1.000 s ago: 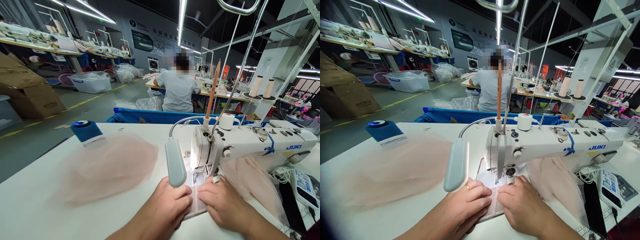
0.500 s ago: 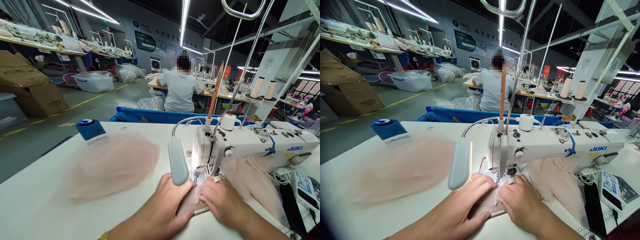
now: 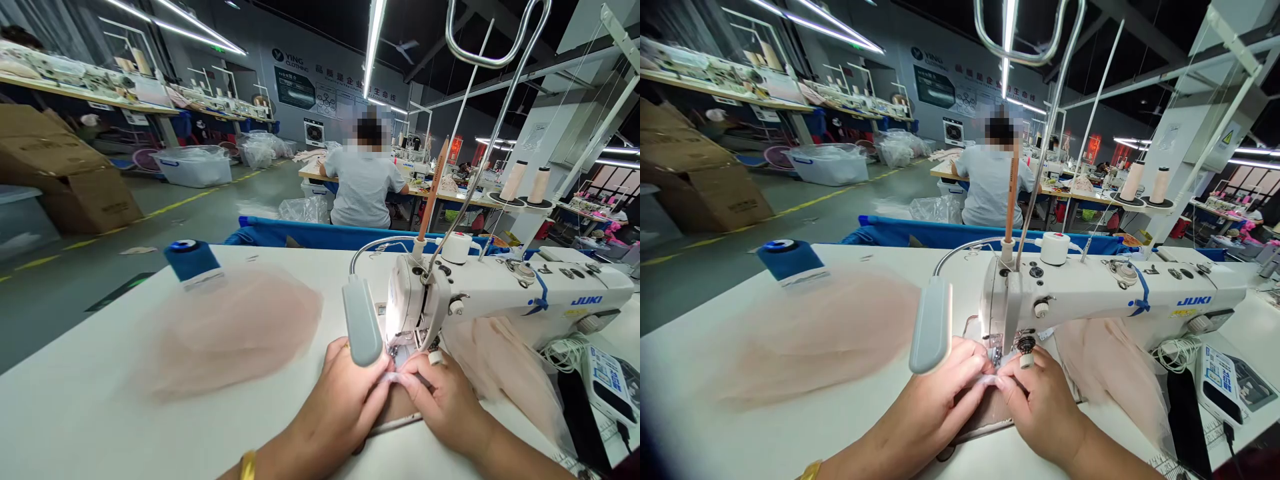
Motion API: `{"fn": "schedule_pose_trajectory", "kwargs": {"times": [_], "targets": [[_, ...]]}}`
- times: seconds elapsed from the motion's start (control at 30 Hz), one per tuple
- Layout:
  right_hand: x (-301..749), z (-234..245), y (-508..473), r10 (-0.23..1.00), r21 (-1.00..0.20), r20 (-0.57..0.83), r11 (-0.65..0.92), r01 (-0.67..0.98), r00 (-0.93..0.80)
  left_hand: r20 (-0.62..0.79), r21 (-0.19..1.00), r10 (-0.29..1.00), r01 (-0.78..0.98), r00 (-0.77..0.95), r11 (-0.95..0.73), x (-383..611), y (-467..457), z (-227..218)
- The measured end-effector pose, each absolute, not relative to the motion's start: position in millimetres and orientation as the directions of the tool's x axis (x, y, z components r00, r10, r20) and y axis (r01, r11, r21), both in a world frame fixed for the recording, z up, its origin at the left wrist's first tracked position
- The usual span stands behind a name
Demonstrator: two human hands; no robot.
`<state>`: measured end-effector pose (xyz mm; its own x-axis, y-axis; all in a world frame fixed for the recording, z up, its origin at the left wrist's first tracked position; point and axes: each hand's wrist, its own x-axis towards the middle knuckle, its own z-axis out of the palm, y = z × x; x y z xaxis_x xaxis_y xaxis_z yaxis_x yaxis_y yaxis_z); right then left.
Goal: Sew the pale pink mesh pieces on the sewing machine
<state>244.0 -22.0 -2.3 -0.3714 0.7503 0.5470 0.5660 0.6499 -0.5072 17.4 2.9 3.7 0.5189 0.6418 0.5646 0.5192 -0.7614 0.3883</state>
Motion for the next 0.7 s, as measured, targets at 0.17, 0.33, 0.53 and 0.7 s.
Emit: {"fn": "schedule_pose_trajectory", "kwargs": {"times": [0.17, 0.33, 0.53, 0.7], "targets": [[258.3, -3.7, -23.3, 0.631, -0.287, 0.432, 0.774, 0.564, -0.645, 0.606, 0.234, 0.449, 0.392, 0.656, -0.889, 14.3, -3.6, -8.3], [262.0, -0.1, -28.7, 0.658, -0.161, 0.304, 0.748, 0.644, -0.688, 0.66, 0.186, 0.396, 0.372, 0.638, -0.909, 7.2, -7.4, -36.8], [260.1, 4.3, -27.0, 0.69, -0.14, 0.285, 0.716, 0.684, -0.665, 0.655, 0.142, 0.393, 0.405, 0.646, -0.903, 8.3, -1.6, -45.3], [260.7, -0.7, -23.3, 0.703, -0.16, 0.323, 0.7, 0.695, -0.634, 0.631, 0.113, 0.403, 0.434, 0.663, -0.894, 10.4, 3.1, -27.2]]}}
